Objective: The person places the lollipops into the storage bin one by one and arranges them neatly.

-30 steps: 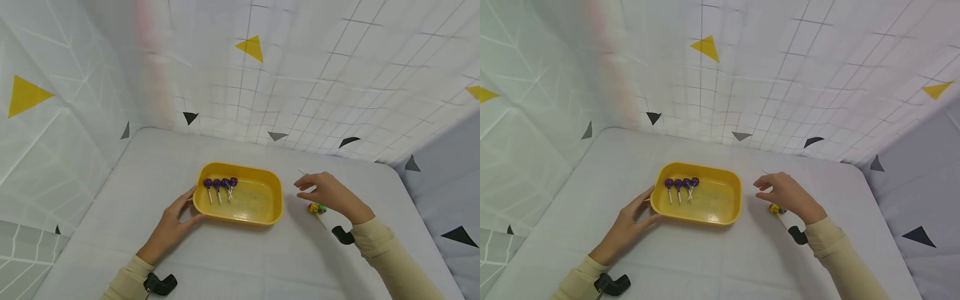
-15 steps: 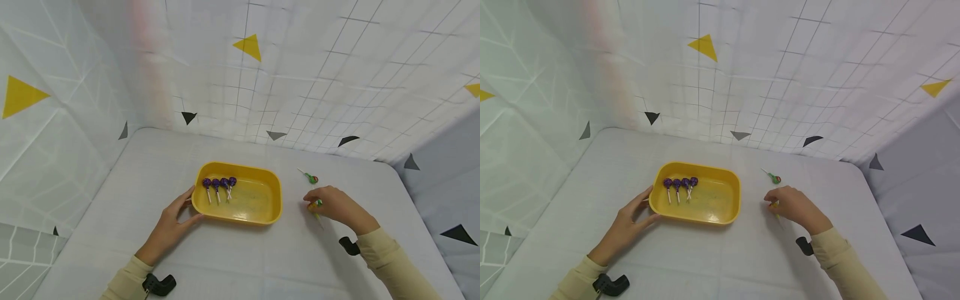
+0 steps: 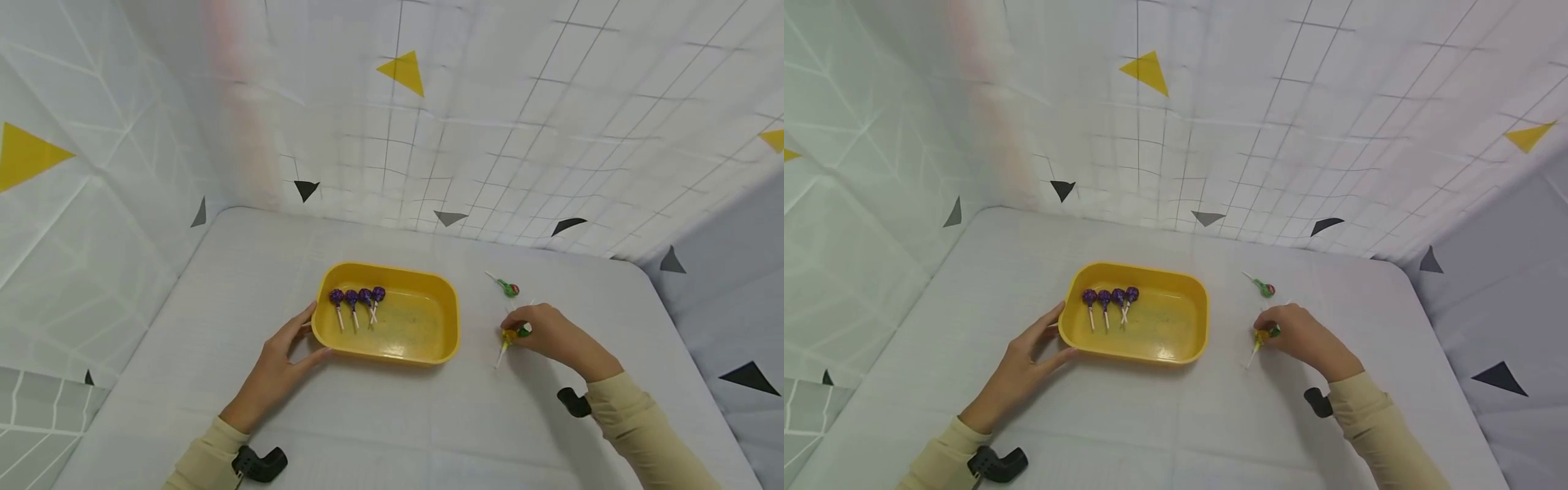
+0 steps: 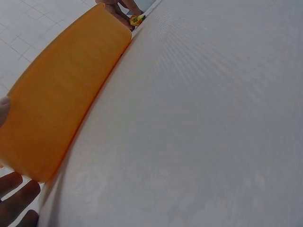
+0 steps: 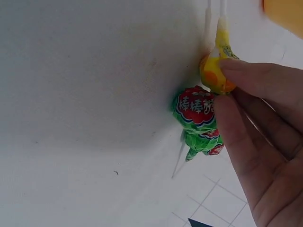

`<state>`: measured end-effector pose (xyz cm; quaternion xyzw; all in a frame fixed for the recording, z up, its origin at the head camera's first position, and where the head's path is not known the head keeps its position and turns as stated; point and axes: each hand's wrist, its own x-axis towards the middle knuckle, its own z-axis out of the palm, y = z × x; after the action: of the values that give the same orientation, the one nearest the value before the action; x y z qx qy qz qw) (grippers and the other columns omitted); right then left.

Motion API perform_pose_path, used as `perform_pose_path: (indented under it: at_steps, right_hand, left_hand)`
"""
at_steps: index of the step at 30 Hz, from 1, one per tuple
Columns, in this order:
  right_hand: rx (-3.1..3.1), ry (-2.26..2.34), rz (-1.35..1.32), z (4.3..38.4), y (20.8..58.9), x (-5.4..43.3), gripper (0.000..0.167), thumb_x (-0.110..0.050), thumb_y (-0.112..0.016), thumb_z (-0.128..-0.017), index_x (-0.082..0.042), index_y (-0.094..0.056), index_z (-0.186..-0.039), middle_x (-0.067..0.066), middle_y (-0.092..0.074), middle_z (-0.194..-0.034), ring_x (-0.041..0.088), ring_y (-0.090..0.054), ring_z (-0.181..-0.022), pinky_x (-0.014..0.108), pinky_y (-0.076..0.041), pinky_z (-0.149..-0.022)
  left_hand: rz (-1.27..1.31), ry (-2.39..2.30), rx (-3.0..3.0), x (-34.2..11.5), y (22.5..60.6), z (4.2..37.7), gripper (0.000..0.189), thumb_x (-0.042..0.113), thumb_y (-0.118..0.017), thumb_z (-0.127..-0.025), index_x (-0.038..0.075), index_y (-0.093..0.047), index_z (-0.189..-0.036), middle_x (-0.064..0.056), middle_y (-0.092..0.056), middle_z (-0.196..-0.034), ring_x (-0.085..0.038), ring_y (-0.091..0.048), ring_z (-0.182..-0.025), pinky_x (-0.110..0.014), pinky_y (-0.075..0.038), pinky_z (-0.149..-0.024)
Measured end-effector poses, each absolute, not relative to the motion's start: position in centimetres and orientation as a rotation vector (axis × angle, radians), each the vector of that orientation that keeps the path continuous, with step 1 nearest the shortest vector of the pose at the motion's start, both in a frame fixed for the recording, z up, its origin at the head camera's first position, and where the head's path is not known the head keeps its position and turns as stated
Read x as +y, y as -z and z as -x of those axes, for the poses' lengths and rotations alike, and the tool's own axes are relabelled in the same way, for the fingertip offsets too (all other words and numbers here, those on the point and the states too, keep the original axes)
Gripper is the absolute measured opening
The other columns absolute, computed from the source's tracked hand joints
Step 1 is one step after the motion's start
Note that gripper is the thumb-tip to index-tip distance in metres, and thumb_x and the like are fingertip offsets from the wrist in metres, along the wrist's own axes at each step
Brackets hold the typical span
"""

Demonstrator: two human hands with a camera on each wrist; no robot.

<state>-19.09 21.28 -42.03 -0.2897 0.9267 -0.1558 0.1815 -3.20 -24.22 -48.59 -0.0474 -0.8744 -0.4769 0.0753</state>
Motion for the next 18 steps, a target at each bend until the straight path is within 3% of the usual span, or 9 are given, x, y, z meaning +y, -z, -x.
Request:
perform_pose_path:
  at_steps: [9, 14, 18]
  right_hand:
    - [2.645, 0.462, 0.800, 18.90, 41.95, 21.60, 0.023, -0.006, -0.083, -0.085, -0.005, -0.078, -0.107, 0.003, -0.079, -0.100, 0.024, -0.072, -0.097, 0.049, -0.063, -0.085]
    - [2.691, 0.402, 0.781, 18.88, 42.05, 21.53, 0.020, -0.018, -0.082, -0.088, -0.007, -0.079, -0.105, -0.001, -0.078, -0.095, 0.022, -0.072, -0.093, 0.045, -0.062, -0.080]
    - [2.687, 0.405, 0.772, 19.00, 42.53, 21.56, 0.017, -0.018, -0.082, -0.089, -0.009, -0.079, -0.103, -0.003, -0.078, -0.094, 0.017, -0.072, -0.090, 0.041, -0.062, -0.078]
  left_hand:
    - [0.132, 1.440, -2.624, -24.23, 48.53, 3.18, 0.088, 0.034, -0.081, -0.091, 0.023, -0.033, -0.163, 0.001, -0.040, -0.165, -0.018, -0.060, -0.134, -0.030, -0.045, -0.119]
    - [0.128, 1.429, -2.632, -24.26, 48.57, 3.17, 0.088, 0.035, -0.081, -0.091, 0.025, -0.032, -0.163, 0.001, -0.040, -0.166, -0.018, -0.059, -0.135, -0.033, -0.045, -0.120]
    - [0.128, 1.422, -2.637, -24.30, 48.54, 3.15, 0.088, 0.036, -0.080, -0.091, 0.025, -0.032, -0.163, 0.001, -0.039, -0.166, -0.019, -0.058, -0.136, -0.035, -0.044, -0.120]
